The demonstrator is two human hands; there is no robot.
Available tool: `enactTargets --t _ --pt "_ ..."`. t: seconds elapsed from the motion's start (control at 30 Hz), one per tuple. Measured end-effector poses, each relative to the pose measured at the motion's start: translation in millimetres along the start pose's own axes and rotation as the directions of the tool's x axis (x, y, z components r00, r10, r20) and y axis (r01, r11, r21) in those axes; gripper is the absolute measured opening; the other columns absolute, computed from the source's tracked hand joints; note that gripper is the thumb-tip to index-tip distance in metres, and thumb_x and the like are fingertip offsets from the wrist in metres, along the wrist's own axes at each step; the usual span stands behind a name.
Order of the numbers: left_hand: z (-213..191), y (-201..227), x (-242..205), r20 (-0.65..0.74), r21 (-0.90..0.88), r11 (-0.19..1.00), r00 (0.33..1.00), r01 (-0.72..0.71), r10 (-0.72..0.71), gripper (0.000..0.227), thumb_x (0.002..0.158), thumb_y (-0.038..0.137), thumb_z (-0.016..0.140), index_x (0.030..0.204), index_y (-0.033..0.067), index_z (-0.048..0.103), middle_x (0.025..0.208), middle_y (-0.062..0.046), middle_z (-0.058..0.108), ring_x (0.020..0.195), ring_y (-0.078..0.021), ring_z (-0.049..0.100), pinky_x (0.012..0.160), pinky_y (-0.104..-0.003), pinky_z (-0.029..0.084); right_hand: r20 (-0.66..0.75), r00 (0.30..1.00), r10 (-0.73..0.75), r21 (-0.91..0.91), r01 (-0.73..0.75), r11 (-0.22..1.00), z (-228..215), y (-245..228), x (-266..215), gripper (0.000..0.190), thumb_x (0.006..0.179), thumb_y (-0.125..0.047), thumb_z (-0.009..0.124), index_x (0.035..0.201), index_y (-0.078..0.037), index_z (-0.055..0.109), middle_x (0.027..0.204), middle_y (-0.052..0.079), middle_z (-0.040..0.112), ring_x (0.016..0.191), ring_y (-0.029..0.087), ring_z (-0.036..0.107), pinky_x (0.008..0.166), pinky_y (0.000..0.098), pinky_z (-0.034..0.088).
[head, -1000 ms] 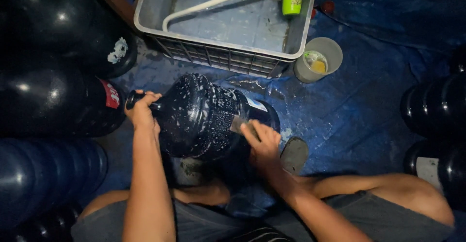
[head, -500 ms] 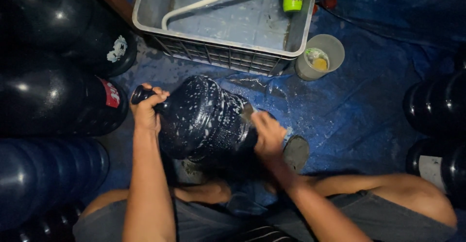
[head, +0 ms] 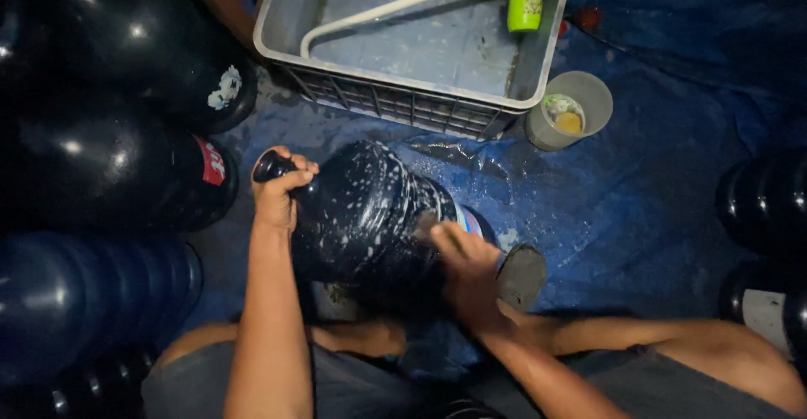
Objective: The person scrubs the exterior of a large blue water jug with a brush and soapy water. They rotate the jug to clean different sides while sitting on a blue tarp surrounded by other water jugs.
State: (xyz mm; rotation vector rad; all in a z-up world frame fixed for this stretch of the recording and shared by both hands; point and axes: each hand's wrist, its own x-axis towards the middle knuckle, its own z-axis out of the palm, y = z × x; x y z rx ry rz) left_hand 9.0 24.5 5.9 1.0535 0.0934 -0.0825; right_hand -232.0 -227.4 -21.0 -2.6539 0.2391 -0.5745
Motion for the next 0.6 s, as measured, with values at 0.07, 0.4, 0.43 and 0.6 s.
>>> enactTargets --t 0.07,0.4,0.43,0.6 --pt "0.7 -0.7 1.8 -0.01 -0.022 1.0 1.0 0.012 -0.012 0.055 0.05 -0.019 0.073 0.098 0.0044 0.057 0.071 -0.015 0.059 0.068 -0.0328 0.071 0.082 -0.045 0.062 -0.023 0.997 -0.069 0.205 0.072 0.976 -12.0 -23.4 3.8 0.05 0.09 -0.022 0.049 0.136 -0.031 0.067 0.134 0.006 0.066 0.114 0.031 0.067 0.085 0.0433 0.045" --pt "6.6 1.2 -1.8 -0.052 0.0 1.0 0.999 -0.001 0.001 0.053 0.049 -0.017 0.072 0.095 0.0046 0.057 0.069 -0.014 0.059 0.067 -0.0304 0.07 0.077 -0.042 0.06 -0.142 0.989 -0.044 0.292 0.085 0.953 9.0 -36.8 -2.6 0.042 0.098 -0.02 0.051 0.135 -0.026 0.068 0.14 0.011 0.063 0.114 0.034 0.065 0.092 0.0422 0.042" --pt "2.4 -0.8 -0.3 -0.045 0.03 1.0 0.999 -0.004 0.005 0.053 0.05 -0.015 0.074 0.096 0.0052 0.057 0.07 -0.015 0.06 0.068 -0.0312 0.071 0.078 -0.042 0.06 -0.163 0.985 -0.052 0.296 0.099 0.95 27.1 -13.4 1.0 0.039 0.1 -0.023 0.05 0.134 -0.02 0.069 0.137 0.013 0.065 0.112 0.035 0.067 0.091 0.0441 0.046" --pt "5.7 6.2 -5.9 -0.035 0.06 0.998 0.999 0.006 -0.004 0.053 0.05 -0.013 0.074 0.097 0.0054 0.057 0.07 -0.013 0.06 0.069 -0.0293 0.071 0.08 -0.04 0.059 -0.148 0.987 -0.057 0.321 0.103 0.941 -7.4 -50.1 15.9 0.036 0.102 -0.014 0.05 0.131 -0.007 0.07 0.131 0.025 0.064 0.109 0.045 0.066 0.09 0.0501 0.049"
